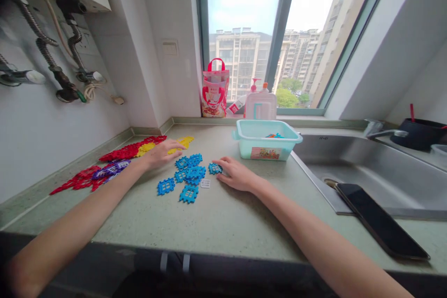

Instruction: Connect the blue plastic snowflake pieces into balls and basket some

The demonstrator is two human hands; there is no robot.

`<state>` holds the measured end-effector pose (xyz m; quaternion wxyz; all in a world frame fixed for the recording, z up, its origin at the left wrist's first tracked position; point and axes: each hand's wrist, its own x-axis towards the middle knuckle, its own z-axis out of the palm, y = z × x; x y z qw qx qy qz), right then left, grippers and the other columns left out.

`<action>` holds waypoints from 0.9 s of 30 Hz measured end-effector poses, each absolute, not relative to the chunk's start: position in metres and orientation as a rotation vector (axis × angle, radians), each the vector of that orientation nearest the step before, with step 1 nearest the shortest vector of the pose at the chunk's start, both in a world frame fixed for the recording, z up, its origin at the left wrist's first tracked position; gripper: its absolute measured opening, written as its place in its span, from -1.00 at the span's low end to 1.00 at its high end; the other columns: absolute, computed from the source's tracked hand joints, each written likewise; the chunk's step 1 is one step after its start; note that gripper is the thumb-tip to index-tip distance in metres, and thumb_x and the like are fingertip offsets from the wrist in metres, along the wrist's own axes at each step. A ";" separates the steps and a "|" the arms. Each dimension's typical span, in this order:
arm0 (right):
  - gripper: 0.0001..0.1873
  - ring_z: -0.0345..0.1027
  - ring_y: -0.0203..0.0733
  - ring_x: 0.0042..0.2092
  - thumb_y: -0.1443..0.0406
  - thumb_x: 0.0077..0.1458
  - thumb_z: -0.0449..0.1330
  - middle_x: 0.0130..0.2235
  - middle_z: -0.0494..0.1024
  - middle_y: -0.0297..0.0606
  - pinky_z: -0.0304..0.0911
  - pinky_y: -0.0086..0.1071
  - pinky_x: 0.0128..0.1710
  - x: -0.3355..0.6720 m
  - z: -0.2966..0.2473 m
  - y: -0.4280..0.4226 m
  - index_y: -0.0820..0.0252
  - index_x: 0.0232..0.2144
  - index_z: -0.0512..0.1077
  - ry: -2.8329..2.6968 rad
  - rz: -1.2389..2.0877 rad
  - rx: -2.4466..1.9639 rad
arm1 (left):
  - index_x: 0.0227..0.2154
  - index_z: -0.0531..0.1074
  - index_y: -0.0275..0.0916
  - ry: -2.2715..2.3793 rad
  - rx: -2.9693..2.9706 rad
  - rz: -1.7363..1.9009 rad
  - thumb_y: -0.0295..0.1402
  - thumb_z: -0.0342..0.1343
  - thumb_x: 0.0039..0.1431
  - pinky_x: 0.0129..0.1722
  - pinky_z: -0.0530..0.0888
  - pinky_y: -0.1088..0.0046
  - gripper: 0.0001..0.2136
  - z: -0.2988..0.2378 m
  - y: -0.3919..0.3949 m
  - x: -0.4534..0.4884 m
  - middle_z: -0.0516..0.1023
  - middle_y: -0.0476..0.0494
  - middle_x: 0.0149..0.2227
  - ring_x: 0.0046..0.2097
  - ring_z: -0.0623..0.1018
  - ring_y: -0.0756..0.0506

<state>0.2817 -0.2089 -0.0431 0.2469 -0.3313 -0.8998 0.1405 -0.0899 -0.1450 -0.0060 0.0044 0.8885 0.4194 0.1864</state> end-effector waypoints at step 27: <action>-0.66 0.48 -0.02 0.09 0.09 0.30 0.27 0.04 0.62 -0.09 0.36 -0.13 0.16 0.259 -0.031 -0.210 0.11 0.03 0.55 -2.483 0.223 -0.730 | 0.06 0.57 -0.11 1.200 2.653 0.379 0.18 0.23 0.12 -0.23 0.43 0.42 -0.42 0.000 -0.173 -0.052 0.62 -0.10 -0.14 -0.27 0.55 -0.09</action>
